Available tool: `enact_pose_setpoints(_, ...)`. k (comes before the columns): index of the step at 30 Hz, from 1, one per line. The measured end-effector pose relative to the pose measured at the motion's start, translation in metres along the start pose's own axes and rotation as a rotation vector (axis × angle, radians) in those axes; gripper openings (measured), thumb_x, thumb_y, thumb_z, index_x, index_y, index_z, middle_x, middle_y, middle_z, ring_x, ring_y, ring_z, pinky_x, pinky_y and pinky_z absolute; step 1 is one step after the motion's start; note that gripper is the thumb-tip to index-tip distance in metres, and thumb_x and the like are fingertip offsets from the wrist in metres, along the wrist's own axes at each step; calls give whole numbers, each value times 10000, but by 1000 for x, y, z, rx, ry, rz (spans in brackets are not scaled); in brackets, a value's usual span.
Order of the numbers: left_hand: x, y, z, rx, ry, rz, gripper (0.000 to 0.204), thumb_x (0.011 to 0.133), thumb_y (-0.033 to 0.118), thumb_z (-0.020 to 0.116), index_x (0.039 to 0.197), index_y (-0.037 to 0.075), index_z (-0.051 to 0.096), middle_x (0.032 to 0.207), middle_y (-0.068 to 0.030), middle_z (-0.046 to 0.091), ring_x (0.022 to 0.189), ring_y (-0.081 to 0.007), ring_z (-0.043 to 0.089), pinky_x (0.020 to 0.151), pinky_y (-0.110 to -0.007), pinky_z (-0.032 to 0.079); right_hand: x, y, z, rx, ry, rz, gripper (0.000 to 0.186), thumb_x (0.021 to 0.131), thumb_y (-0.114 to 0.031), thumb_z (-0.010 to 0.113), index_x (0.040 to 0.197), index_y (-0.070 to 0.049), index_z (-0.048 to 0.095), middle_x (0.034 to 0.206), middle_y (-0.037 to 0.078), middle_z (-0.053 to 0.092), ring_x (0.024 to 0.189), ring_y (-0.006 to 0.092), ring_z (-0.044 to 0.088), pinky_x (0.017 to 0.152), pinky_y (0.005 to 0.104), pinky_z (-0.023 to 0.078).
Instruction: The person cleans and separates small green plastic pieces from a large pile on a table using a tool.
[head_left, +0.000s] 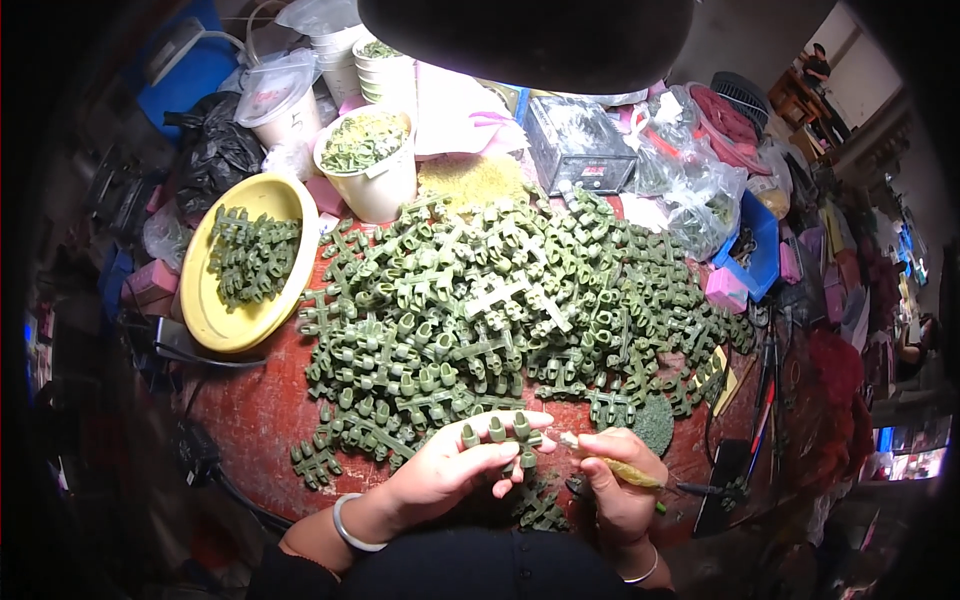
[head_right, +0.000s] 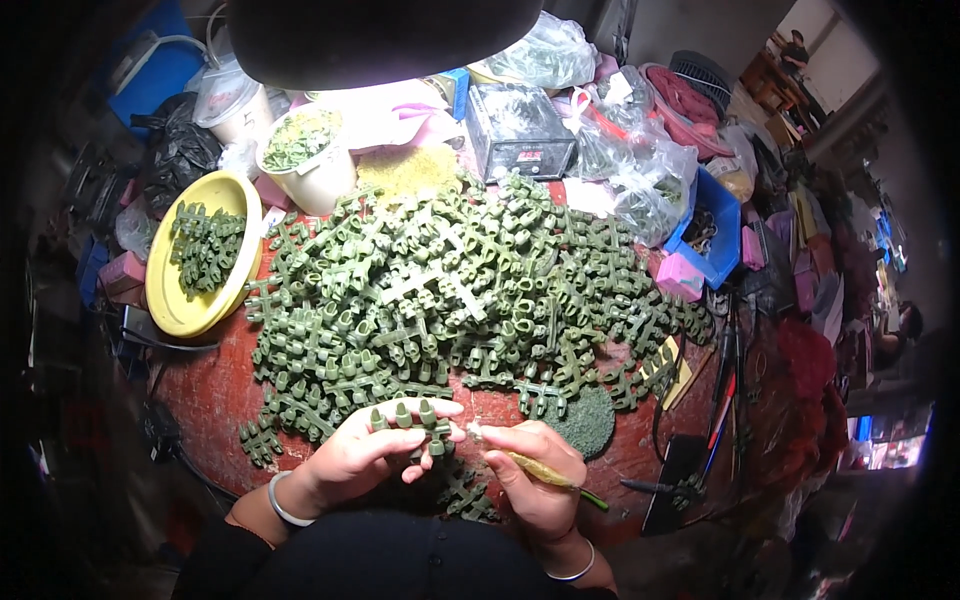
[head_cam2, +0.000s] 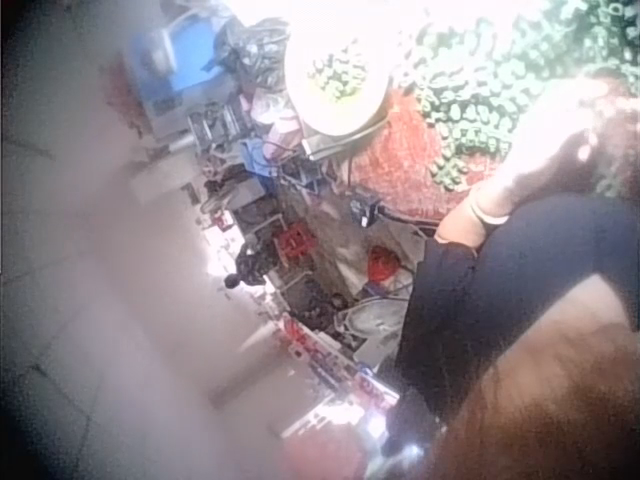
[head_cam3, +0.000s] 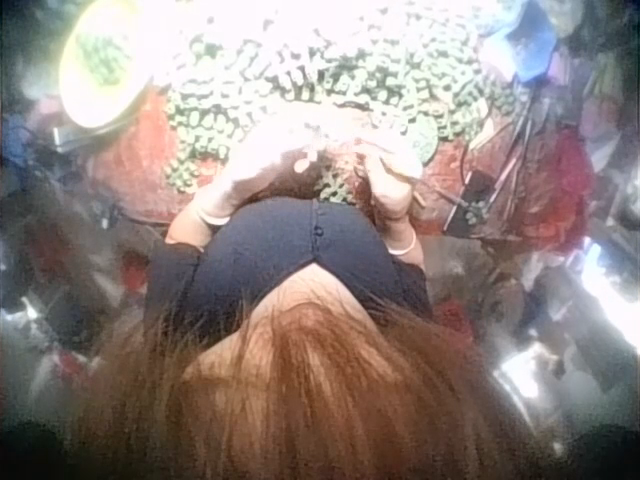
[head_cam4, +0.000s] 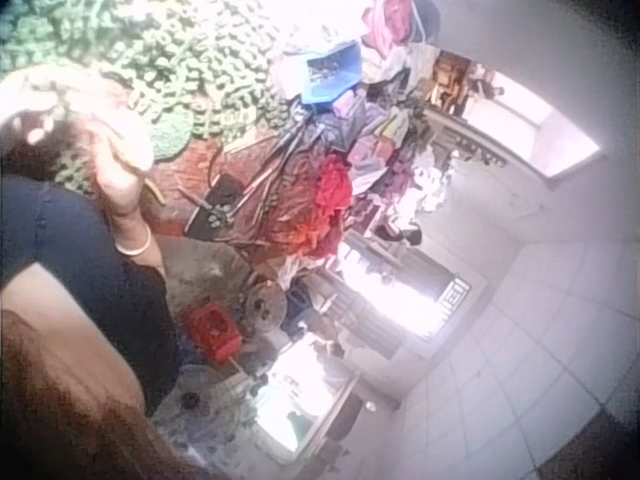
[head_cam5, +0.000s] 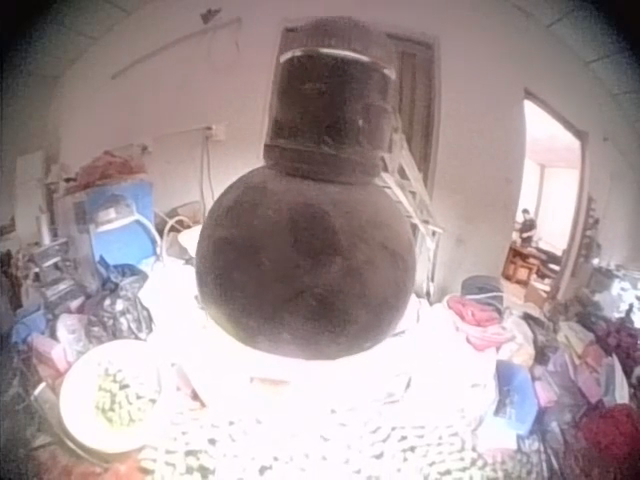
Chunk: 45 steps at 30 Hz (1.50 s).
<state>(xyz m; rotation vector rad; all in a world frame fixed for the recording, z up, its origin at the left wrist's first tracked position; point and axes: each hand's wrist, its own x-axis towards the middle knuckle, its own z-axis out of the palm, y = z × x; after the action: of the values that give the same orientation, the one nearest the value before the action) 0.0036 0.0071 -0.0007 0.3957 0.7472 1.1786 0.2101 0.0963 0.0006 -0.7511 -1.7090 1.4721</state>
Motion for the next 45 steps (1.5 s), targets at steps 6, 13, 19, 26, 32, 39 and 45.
enact_pose_setpoints(6,1,5,7,-44,74,13,522,942,118,525,1429,-46,435,1222,-154,639,868,-139,612,754,-271,497,6,-1,-5,30,-103,-119,187,831,-28,749,1008,20,715,810,110,675,700,181,613,654,280,477)
enact_pose_setpoints(13,1,1,3,-223,36,26,708,810,48,554,1475,-70,341,1247,-190,598,955,-175,595,837,-297,494,2,-4,-3,-44,-38,-153,192,843,-56,750,1021,9,718,804,97,655,696,184,600,649,291,475)
enact_pose_setpoints(19,2,-5,-5,-312,-61,84,878,739,83,614,1518,-67,238,1356,-210,517,1040,-223,579,914,-342,480,4,-2,0,8,-171,-197,226,869,-125,748,1046,12,721,828,97,651,723,196,610,672,297,489)
enact_pose_setpoints(26,1,-7,-7,-315,-101,94,936,834,277,685,1546,-42,168,1395,-214,488,1110,-231,580,972,-358,464,4,-1,0,80,-273,-184,258,872,-171,753,1044,20,728,822,80,647,730,192,611,662,300,493)
enact_pose_setpoints(32,1,-3,-2,-334,-64,80,889,779,89,666,1535,-31,215,1285,-175,540,1050,-204,581,941,-318,471,7,-4,-2,70,-366,-196,246,879,-150,741,1058,19,726,813,80,667,717,205,625,672,309,501)
enact_pose_setpoints(39,-2,-5,-3,-45,-27,101,289,890,70,617,1168,7,574,978,-68,565,894,-154,560,786,-293,454,11,0,-17,-324,430,41,172,1000,-2,514,1106,17,647,810,95,679,622,89,592,573,213,482)
enact_pose_setpoints(45,-1,-6,3,-174,8,102,209,916,38,599,1119,17,559,1036,-113,602,976,-203,612,805,-332,514,23,12,-27,-882,174,-109,351,730,-31,801,1056,-72,675,954,135,594,849,329,613,745,406,504)
